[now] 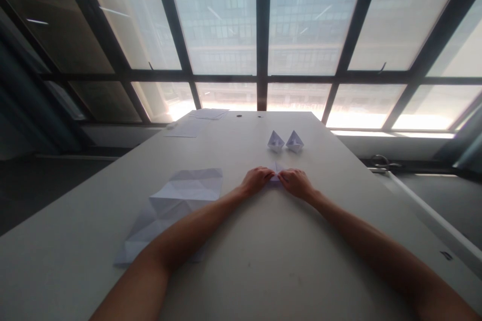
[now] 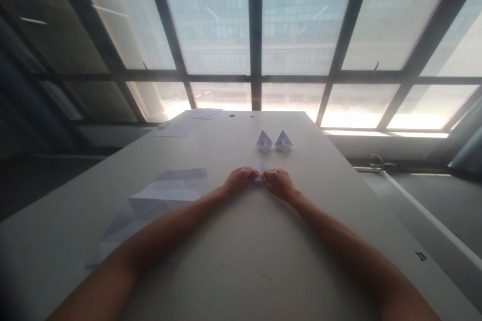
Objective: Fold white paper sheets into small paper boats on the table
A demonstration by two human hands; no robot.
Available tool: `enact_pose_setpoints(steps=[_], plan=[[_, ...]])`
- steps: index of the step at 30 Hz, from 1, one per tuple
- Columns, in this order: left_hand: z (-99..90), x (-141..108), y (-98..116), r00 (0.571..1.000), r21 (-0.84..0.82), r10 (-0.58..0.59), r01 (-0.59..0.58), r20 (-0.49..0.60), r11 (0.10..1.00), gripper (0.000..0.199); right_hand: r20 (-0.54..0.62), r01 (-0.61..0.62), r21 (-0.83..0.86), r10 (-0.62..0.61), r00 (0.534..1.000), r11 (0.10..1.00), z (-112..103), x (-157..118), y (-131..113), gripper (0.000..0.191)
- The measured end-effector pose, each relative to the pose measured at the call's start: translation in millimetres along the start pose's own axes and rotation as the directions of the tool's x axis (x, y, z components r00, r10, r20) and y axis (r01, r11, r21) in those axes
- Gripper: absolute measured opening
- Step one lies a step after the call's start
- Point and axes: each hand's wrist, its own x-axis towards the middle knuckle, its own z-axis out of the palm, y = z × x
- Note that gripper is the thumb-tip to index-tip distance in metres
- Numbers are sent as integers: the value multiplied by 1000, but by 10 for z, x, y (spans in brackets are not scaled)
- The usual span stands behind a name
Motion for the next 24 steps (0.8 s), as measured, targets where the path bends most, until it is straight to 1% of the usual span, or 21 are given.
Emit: enact_pose_setpoints(steps=[3,7,10,13,15,16,17,19,21,22,24], plan=[[-9,6,8,997,6,-78,78,-19,997,37,-25,-54,44,55,998,998,52,29,80,30],[-22,-6,10,990,55,-139,139,2,989,34,-60,-135,101,141,988,986,119,43,206,27],[-26,-20,10,982,111,-186,183,18,977,32,-61,-151,86,157,986,985,151,36,262,25],[-26,-29,3,981,152,-190,192,-28,970,28,-76,-160,35,162,984,986,156,31,265,23],[-22,-28,-3,984,161,-157,169,-83,972,25,-98,-161,-4,159,982,987,150,30,240,22],[-17,-24,-5,988,153,-123,137,-93,979,25,-105,-155,-16,153,983,988,148,30,221,21],[-8,-20,-5,994,132,-76,86,-79,987,26,-105,-143,-20,140,985,990,146,29,199,21],[22,-8,0,999,43,48,-48,5,998,31,-77,-105,-1,105,992,994,145,27,149,21],[64,2,9,984,-65,160,-155,85,986,36,-38,-66,25,67,997,997,144,20,97,21],[87,6,13,976,-97,192,-182,105,979,38,-25,-56,32,57,998,998,141,15,73,21],[127,6,15,971,-94,198,-187,134,978,42,-12,-55,34,56,998,998,135,3,28,20]])
